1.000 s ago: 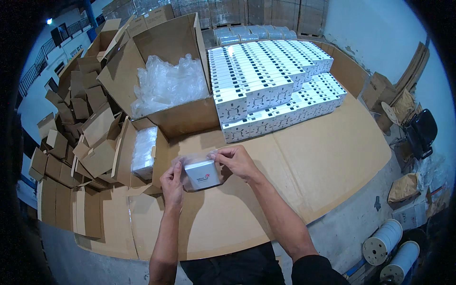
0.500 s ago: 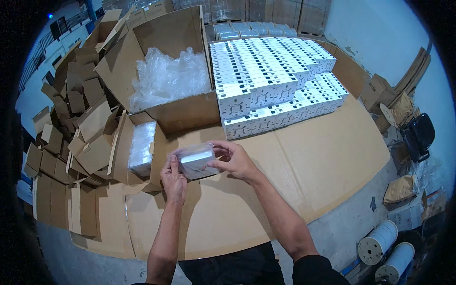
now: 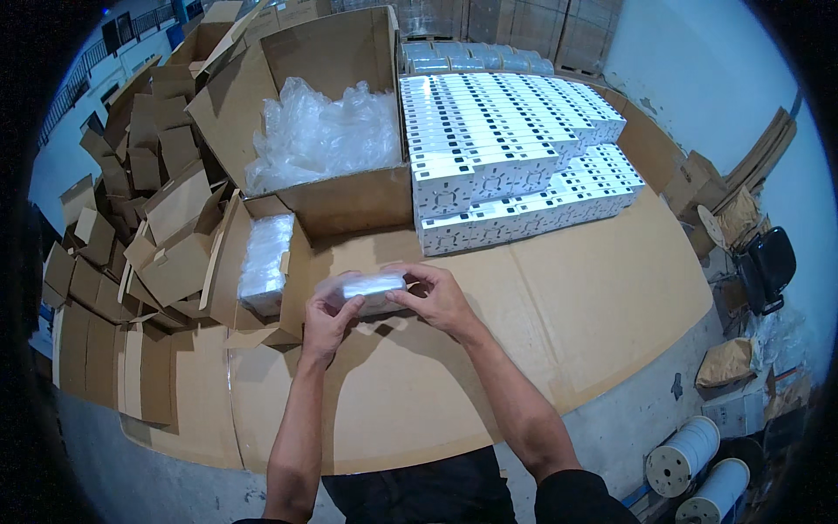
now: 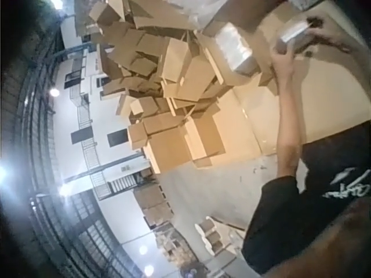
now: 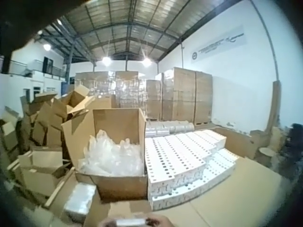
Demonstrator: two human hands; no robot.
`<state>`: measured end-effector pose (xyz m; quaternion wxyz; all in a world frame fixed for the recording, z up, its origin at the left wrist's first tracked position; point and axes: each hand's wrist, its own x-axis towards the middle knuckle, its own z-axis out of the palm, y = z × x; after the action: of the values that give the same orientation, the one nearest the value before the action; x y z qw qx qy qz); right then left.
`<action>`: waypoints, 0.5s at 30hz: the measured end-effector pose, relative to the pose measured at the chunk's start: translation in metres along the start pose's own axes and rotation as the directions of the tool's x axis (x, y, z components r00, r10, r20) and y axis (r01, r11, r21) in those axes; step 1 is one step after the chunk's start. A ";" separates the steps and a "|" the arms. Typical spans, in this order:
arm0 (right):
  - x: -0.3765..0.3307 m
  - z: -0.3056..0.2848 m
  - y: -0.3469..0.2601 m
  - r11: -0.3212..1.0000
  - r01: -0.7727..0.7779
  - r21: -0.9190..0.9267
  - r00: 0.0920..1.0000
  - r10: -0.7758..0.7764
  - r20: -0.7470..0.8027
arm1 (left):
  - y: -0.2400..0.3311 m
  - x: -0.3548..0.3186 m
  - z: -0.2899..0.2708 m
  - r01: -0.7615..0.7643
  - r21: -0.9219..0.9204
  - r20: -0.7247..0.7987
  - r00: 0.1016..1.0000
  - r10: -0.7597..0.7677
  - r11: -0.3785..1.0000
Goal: Packing white boxed products into individual plastic bags and then into larger boxes.
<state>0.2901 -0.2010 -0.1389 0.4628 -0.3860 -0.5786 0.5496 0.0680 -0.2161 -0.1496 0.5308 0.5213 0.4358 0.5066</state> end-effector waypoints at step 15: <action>0.001 0.000 0.003 0.990 0.118 -0.081 0.991 -0.122 -0.047 | -0.006 0.003 0.001 -0.162 0.044 -0.085 0.983 0.165 0.986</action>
<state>0.2900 -0.1992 -0.1414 0.4945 -0.3826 -0.6096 0.4874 0.0696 -0.2128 -0.1552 0.4579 0.5421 0.4237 0.5630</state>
